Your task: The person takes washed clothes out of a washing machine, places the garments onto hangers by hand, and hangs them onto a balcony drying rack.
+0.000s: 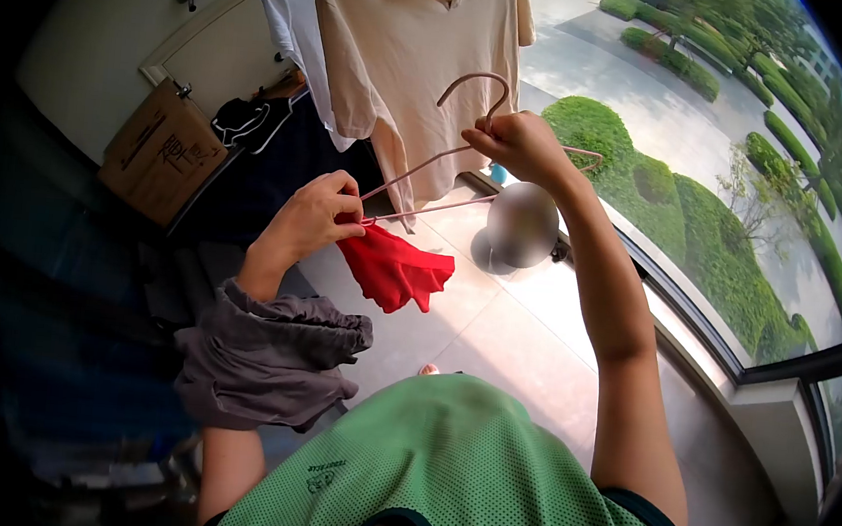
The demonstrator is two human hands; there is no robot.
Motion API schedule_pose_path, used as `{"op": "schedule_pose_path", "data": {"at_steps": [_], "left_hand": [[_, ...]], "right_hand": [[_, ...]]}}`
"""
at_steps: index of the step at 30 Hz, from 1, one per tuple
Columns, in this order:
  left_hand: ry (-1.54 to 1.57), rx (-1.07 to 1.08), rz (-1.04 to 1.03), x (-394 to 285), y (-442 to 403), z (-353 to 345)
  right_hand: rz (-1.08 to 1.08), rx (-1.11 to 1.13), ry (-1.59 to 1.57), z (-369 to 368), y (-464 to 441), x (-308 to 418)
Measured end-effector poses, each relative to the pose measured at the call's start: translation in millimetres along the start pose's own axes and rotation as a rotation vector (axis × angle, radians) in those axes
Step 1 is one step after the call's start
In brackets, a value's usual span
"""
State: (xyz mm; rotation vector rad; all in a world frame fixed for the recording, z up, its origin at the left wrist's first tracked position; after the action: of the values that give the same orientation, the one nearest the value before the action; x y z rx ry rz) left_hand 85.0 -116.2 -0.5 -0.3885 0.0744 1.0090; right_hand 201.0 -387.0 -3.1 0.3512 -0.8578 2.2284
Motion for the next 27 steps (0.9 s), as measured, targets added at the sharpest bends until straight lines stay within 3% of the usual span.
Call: {"op": "schedule_pose_path", "data": {"at_steps": [4, 7, 14, 23, 27], "left_hand": [[0.035, -0.021, -0.039, -6.9, -11.5, -5.2], [0.057, 0.018, -0.025, -14.3, -18.6, -3.3], [0.148, 0.038, -0.108, -25.6, -33.3, -15.4], [0.176, 0.027, -0.257, -71.3, -72.7, -27.8], [0.326, -0.053, -0.246, -91.9, -87.9, -40.0]], "right_hand": [[-0.171, 0.036, -0.1, 13.3, 5.1, 0.2], [-0.129, -0.002, -0.089, 30.0, 15.3, -14.7], [-0.407, 0.101, -0.154, 64.4, 40.0, -28.4], [-0.359, 0.06, -0.165, 62.0, 67.4, -26.9], [-0.374, -0.159, -0.224, 76.8, 87.2, -34.9]]}}
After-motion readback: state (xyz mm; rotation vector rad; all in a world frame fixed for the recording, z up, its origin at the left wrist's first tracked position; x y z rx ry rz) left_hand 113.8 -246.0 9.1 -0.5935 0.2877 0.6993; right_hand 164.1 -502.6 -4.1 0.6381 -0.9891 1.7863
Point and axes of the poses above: each hand's wrist, its own y-axis away from the middle knuckle, its own z-axis out of the back of the hand, x = y × z, the point moved 1 cm from there along -y, towards the middle knuckle, and after that the axes turned 2 degrees about -x, right-handed, at the moved point
